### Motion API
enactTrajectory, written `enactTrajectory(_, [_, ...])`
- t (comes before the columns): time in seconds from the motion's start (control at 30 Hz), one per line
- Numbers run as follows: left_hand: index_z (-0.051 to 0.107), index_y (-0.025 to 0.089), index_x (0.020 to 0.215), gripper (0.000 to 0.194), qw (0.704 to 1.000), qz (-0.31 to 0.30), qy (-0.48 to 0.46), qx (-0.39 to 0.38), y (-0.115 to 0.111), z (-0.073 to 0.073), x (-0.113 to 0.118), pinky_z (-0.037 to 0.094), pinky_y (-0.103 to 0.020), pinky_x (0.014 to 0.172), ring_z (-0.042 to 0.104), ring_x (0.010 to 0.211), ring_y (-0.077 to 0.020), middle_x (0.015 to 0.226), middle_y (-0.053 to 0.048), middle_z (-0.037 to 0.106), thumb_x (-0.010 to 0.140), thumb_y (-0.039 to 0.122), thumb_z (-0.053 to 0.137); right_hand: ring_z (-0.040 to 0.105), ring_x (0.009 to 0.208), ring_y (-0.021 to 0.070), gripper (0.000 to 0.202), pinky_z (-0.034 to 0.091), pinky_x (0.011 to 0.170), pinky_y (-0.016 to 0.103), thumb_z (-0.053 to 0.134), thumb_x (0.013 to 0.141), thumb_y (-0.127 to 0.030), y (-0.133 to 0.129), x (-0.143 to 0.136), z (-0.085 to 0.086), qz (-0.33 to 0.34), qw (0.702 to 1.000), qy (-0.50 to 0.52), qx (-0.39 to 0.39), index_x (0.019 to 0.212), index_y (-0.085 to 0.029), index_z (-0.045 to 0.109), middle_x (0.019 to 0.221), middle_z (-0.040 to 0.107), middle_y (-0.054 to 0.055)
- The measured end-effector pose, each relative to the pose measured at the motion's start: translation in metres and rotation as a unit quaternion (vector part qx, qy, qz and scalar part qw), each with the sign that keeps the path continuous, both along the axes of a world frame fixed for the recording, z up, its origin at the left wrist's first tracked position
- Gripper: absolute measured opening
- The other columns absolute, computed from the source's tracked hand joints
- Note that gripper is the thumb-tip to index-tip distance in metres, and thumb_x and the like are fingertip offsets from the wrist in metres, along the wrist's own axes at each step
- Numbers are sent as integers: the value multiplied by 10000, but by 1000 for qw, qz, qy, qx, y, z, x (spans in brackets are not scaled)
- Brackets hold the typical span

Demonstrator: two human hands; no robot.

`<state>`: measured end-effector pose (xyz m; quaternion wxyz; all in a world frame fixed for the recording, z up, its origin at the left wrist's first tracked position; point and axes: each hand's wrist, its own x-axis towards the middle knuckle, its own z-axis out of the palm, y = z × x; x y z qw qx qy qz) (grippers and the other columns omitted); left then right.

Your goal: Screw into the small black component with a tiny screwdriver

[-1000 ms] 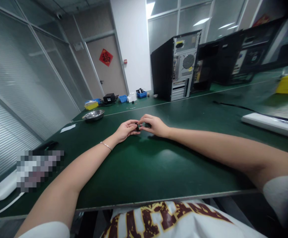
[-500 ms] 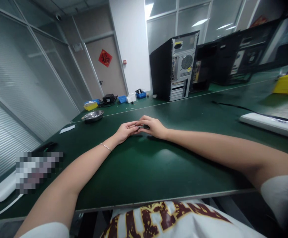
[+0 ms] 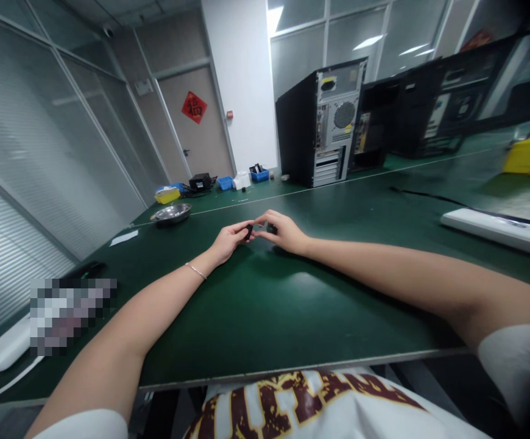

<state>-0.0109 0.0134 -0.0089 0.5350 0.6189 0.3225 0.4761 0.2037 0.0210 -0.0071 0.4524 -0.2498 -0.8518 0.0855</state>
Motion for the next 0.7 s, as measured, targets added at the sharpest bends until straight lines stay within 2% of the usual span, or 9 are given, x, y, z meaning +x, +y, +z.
enactTrajectory(0.23, [690, 153, 1218, 462, 1000, 11, 8, -7, 3, -1, -2, 424, -227, 690, 608, 773, -119, 952, -81, 724, 792, 319, 752, 594, 823, 171, 292, 455, 737, 278, 661, 872, -446, 7, -1, -4, -42, 998, 4, -36, 1010, -189, 682, 955, 651, 54])
enactTrajectory(0.5, [700, 140, 1202, 432, 1000, 7, 12, 11, 3, -2, -3, 414, -232, 708, 574, 762, -108, 890, -59, 696, 814, 327, 736, 573, 756, 155, 275, 448, 708, 278, 659, 859, -436, 13, -1, -8, -58, 996, 9, -68, 955, -181, 692, 918, 659, 44])
enactTrajectory(0.7, [682, 169, 1242, 440, 998, 24, 49, 12, 4, -2, -1, 419, -239, 713, 570, 776, -113, 1048, -93, 725, 839, 345, 701, 585, 779, 160, 287, 435, 716, 279, 559, 927, -431, 8, -3, -4, -83, 992, -25, -88, 943, -192, 718, 916, 672, 47])
